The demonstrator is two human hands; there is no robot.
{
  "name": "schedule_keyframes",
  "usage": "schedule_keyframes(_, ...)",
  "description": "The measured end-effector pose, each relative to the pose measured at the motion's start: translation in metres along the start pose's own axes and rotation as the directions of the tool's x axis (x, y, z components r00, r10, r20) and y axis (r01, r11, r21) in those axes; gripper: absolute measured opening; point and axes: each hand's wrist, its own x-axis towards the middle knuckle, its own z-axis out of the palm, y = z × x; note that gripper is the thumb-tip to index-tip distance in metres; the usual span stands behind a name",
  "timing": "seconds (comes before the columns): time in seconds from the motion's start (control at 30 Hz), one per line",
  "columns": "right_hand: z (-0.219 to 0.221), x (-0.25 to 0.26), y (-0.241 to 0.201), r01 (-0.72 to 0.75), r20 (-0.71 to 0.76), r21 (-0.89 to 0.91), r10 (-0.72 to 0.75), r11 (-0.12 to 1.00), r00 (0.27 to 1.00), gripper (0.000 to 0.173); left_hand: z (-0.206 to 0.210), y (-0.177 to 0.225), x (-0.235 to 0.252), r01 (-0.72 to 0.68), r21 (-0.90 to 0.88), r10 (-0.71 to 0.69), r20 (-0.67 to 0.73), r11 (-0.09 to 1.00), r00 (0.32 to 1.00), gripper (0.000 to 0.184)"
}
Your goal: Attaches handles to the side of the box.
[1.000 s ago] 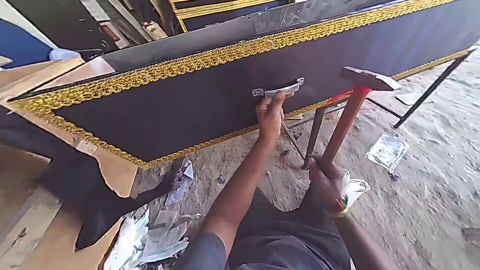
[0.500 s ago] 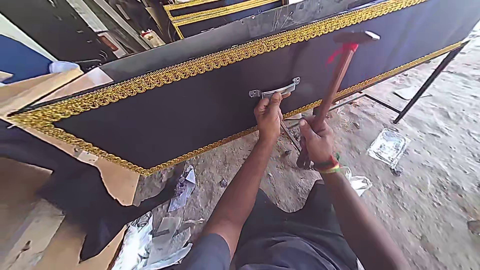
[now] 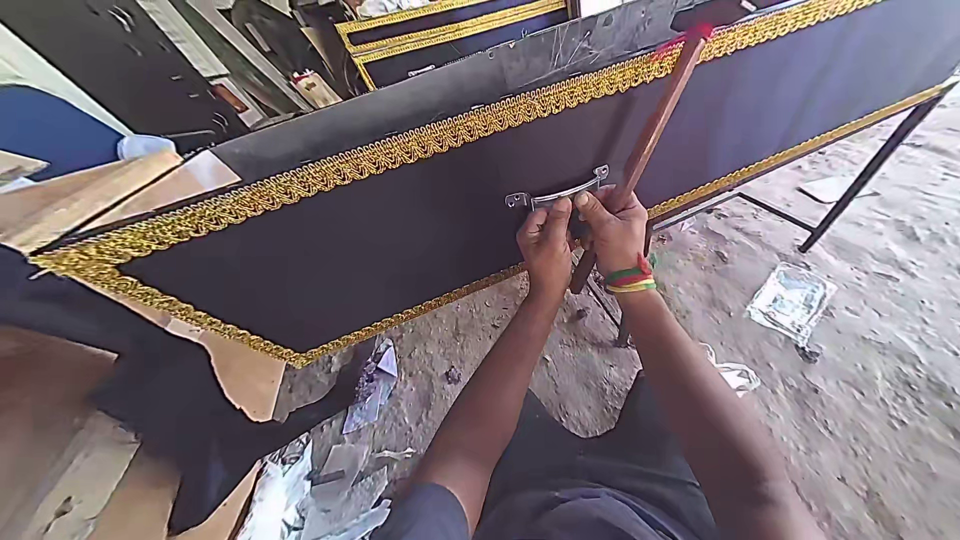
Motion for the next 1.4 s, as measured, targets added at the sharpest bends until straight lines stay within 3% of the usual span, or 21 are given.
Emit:
schedule_keyframes(0.1,-0.002,0.002,0.003,-0.021,-0.005,-0.005,0.021,1.0,1.0,0.022,-0.001,0.0,0.0,0.011,0.019,-0.011,-0.008,1.0,1.0,0.023)
schedule_keyframes(0.2,0.0,0.003,-0.001,-0.052,-0.024,0.018,0.052,0.998,0.998,0.023,-0.003,0.008,-0.009,0.115,0.032,-0.114,-0.024,0.993,0.993,0.02)
schedule_keyframes(0.27,0.001,0.004,-0.003,-0.06,-0.05,0.029,0.061,0.998,0.997,0.026,-0.013,0.009,-0.029,0.248,0.053,-0.248,-0.005,0.967,0.969,0.018)
schedule_keyframes(0.33,-0.002,0.005,-0.001,-0.069,-0.058,0.025,0.07,0.997,0.996,0.031,-0.035,0.002,-0.067,0.464,0.084,-0.464,-0.021,0.882,0.886,0.019)
schedule_keyframes(0.37,-0.003,0.007,0.0,-0.073,-0.056,0.023,0.074,0.997,0.996,0.032,-0.05,-0.005,-0.09,0.608,0.099,-0.606,-0.05,0.788,0.793,0.02)
schedule_keyframes(0.4,-0.003,0.008,-0.001,-0.081,-0.055,0.019,0.082,0.997,0.995,0.032,-0.07,-0.014,-0.114,0.763,0.091,-0.759,-0.078,0.64,0.646,0.023)
schedule_keyframes(0.47,-0.003,0.008,-0.004,-0.101,-0.058,0.018,0.102,0.995,0.993,0.032,-0.112,-0.034,-0.163,0.977,-0.036,-0.969,-0.141,0.211,0.204,0.036)
schedule_keyframes(0.5,-0.003,0.007,-0.006,-0.112,-0.058,0.014,0.113,0.994,0.992,0.032,-0.133,-0.042,-0.188,0.992,-0.123,-0.985,-0.173,0.023,0.001,0.04)
schedule_keyframes(0.53,-0.003,0.005,-0.007,-0.121,-0.056,0.003,0.121,0.993,0.991,0.032,-0.153,-0.047,-0.214,0.977,-0.195,-0.968,-0.216,-0.089,-0.131,0.041)
schedule_keyframes(0.6,-0.004,0.006,-0.007,-0.113,-0.047,-0.019,0.112,0.993,0.993,0.032,-0.182,-0.045,-0.253,0.933,-0.325,-0.927,-0.28,-0.152,-0.249,0.039)
schedule_keyframes(0.63,-0.004,0.007,-0.006,-0.107,-0.042,-0.025,0.106,0.994,0.993,0.032,-0.192,-0.041,-0.262,0.916,-0.375,-0.915,-0.301,-0.145,-0.268,0.037)
schedule_keyframes(0.7,-0.003,0.007,-0.005,-0.1,-0.041,-0.015,0.1,0.995,0.994,0.031,-0.196,-0.029,-0.264,0.9,-0.428,-0.905,-0.348,-0.08,-0.246,0.033)
schedule_keyframes(0.8,-0.003,0.005,-0.005,-0.091,-0.033,0.008,0.092,0.996,0.995,0.03,-0.192,-0.023,-0.254,0.916,-0.398,-0.91,-0.396,0.048,-0.124,0.027)
schedule_keyframes(0.97,-0.001,0.006,-0.008,-0.086,-0.051,0.01,0.087,0.996,0.995,0.029,-0.19,-0.02,-0.232,0.945,-0.306,-0.982,-0.179,0.115,0.061,0.03)
schedule_keyframes(1.2,-0.002,0.008,-0.006,-0.078,-0.047,0.04,0.08,0.996,0.996,0.029,-0.173,-0.01,-0.227,0.971,-0.23,-0.989,0.114,0.063,0.091,0.025)
schedule_keyframes(1.4,-0.004,0.008,-0.005,-0.07,-0.035,0.013,0.071,0.997,0.997,0.029,-0.163,-0.01,-0.23,0.971,-0.231,-0.996,0.044,0.066,0.078,0.016)
